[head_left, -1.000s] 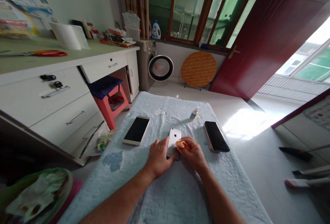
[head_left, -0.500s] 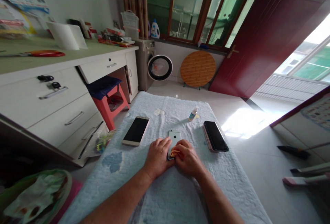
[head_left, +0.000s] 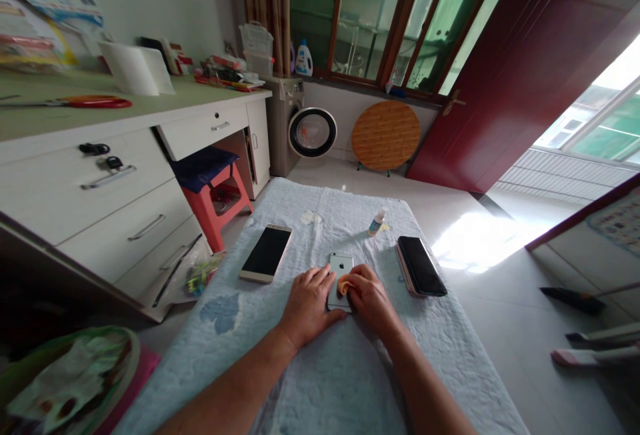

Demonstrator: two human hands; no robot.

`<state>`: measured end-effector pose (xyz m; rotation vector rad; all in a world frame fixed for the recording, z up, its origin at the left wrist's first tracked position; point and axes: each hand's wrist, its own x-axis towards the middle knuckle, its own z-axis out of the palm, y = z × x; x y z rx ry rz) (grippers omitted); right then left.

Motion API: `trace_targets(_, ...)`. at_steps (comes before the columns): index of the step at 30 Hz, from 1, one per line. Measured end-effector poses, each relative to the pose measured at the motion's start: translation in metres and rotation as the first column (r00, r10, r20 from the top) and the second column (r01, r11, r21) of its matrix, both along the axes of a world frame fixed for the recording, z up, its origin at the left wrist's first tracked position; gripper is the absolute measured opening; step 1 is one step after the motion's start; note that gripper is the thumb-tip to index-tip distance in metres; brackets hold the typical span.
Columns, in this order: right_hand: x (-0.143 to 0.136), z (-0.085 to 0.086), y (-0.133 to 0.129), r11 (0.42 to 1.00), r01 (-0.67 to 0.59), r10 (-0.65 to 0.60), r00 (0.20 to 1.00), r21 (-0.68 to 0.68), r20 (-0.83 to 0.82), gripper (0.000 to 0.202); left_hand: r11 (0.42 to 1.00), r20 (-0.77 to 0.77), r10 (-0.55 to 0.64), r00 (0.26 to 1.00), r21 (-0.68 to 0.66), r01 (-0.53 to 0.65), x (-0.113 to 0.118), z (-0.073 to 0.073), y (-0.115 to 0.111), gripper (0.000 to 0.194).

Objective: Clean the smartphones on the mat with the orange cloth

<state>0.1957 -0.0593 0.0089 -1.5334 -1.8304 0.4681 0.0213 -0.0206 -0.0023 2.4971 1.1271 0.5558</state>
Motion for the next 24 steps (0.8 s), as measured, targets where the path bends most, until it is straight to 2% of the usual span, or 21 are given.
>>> trace_targets(6, 0.004, -0.009, 0.017, 0.997, 0.073, -0.073, 0.997, 0.037, -0.005, 0.022, 1.0, -0.018, 0.005, 1.0, -0.003, -0.005, 0.0, 0.004, -0.001, 0.073)
trace_targets(14, 0.007, -0.002, 0.056, 0.989, 0.144, -0.145, 0.986, 0.016, 0.08, 0.021, 1.0, -0.017, 0.009, 1.0, 0.001, -0.009, 0.001, 0.003, -0.001, 0.073)
trace_targets(18, -0.002, -0.003, 0.075, 0.989, 0.15, -0.146, 0.969, -0.004, 0.2, 0.023, 1.0, -0.025, 0.006, 1.0, -0.013, -0.006, 0.0, 0.005, -0.001, 0.075)
trace_targets(24, -0.016, -0.007, 0.093, 0.989, 0.119, -0.072, 0.904, -0.088, 0.421, 0.023, 1.0, -0.07, 0.004, 0.998, -0.029, -0.006, 0.0, 0.012, -0.004, 0.078)
